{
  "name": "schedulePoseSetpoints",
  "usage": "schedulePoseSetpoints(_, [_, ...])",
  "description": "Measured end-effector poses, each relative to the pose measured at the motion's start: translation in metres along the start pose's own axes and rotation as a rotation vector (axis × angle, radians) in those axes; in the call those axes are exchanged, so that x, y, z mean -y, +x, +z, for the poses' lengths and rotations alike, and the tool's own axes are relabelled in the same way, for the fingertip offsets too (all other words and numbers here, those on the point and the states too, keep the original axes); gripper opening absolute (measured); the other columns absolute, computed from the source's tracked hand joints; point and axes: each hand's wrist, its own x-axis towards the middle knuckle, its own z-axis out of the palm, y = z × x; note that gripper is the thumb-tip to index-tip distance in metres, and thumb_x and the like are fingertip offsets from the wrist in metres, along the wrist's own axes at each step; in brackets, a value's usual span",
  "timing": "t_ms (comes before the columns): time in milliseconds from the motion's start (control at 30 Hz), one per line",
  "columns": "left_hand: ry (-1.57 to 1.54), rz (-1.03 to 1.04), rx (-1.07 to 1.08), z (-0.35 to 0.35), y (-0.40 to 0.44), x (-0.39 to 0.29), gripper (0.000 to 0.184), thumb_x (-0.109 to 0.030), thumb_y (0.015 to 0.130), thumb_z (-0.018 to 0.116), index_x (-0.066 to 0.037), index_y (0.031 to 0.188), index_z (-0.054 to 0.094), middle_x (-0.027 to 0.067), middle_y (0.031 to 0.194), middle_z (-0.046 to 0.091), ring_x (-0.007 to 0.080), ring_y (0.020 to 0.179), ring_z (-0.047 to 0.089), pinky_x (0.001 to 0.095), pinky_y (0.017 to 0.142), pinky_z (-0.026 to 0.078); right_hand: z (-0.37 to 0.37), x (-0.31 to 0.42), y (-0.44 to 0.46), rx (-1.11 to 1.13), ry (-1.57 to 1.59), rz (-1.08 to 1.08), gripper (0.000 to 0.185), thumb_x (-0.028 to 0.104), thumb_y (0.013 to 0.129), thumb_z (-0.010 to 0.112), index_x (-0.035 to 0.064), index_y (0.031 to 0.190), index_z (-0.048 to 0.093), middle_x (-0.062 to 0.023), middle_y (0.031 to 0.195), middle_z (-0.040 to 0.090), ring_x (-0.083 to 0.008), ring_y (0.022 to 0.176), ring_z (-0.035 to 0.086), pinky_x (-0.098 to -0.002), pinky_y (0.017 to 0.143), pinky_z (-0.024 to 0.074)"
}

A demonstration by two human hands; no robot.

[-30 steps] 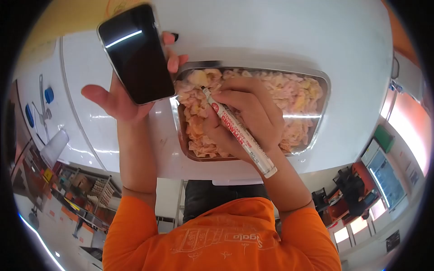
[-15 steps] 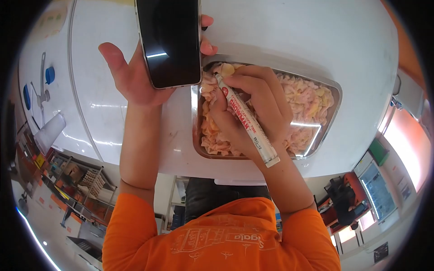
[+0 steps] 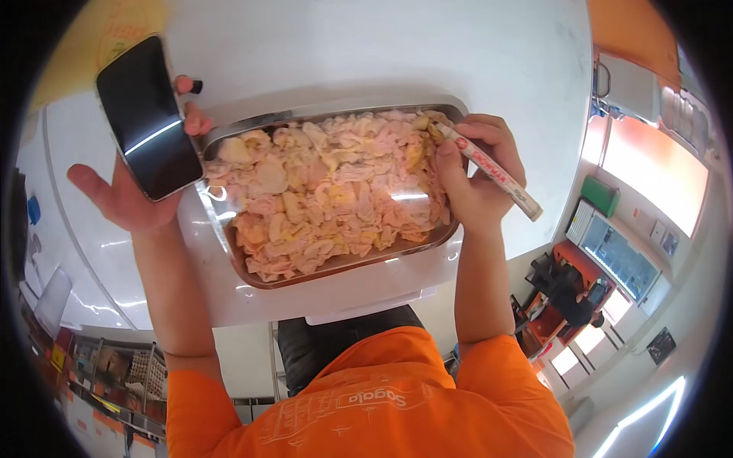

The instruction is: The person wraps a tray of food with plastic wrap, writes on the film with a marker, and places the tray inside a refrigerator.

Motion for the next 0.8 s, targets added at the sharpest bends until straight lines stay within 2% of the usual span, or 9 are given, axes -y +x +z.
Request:
schedulePoseSetpoints(67, [0.024,0.007,0.058,-0.006,0.002,0.0,0.119,-0.091,0.083,0.044,-0.005,0.162,0.021,0.0236,0.155,0.034,0.0265,0.115,0.046,0.0425,0.109,0.035,0.008,0.005,0.003,-0.007,-0.042,-0.025,0.023,-0.007,0.081,0.075,-0.0029,0.102,0.067,-0.0117,0.105,0.066,-0.0112,0.081,0.063,-0.0232,0.067,0.0519])
schedulePoseSetpoints(267, [0.095,-0.004,-0.026,-0.001,0.001,-0.007,0.121,-0.092,0.081,0.046,-0.007,0.162,0.021,0.0229,0.157,0.032,0.0253,0.115,0.045,0.0422,0.11,0.034,0.021,0.012,0.011,-0.034,-0.122,-0.107,0.022,-0.007,0.079,0.076,-0.0018,0.099,0.069,-0.0122,0.099,0.069,-0.0118,0.078,0.064,-0.0234,0.066,0.0526])
schedulePoseSetpoints(433, [0.063,0.0,-0.001,-0.006,0.0,-0.007,0.121,-0.093,0.081,0.046,-0.006,0.162,0.021,0.0235,0.159,0.03,0.0257,0.117,0.046,0.0438,0.112,0.034,0.024,0.013,0.012,-0.047,-0.174,-0.111,0.021,-0.006,0.078,0.077,-0.0019,0.097,0.069,-0.0124,0.097,0.069,-0.0122,0.077,0.064,-0.0237,0.065,0.0528])
schedulePoseSetpoints(533, [0.06,-0.005,0.011,-0.007,-0.001,-0.006,0.122,-0.093,0.081,0.045,-0.006,0.163,0.02,0.0239,0.159,0.03,0.0259,0.117,0.046,0.0443,0.112,0.034,0.023,0.016,0.007,-0.034,-0.157,-0.045,0.019,-0.007,0.078,0.075,-0.0023,0.096,0.069,-0.0128,0.097,0.069,-0.0126,0.077,0.064,-0.0241,0.066,0.0528])
schedulePoseSetpoints(633, [0.072,-0.013,0.013,-0.009,-0.003,-0.007,0.122,-0.093,0.081,0.044,-0.005,0.163,0.02,0.0243,0.159,0.03,0.026,0.118,0.047,0.0442,0.113,0.034,0.016,0.007,0.002,0.008,-0.126,-0.137,0.02,-0.008,0.078,0.074,-0.0024,0.097,0.068,-0.013,0.098,0.068,-0.0123,0.077,0.064,-0.0238,0.066,0.0525])
schedulePoseSetpoints(800, [0.078,-0.012,0.021,-0.009,-0.002,-0.006,0.122,-0.093,0.081,0.043,-0.005,0.163,0.02,0.0249,0.159,0.029,0.0255,0.118,0.047,0.0445,0.113,0.034,0.018,0.002,0.003,-0.058,-0.047,-0.125,0.024,-0.009,0.077,0.073,-0.0028,0.1,0.067,-0.0128,0.1,0.067,-0.012,0.079,0.063,-0.0228,0.065,0.0518])
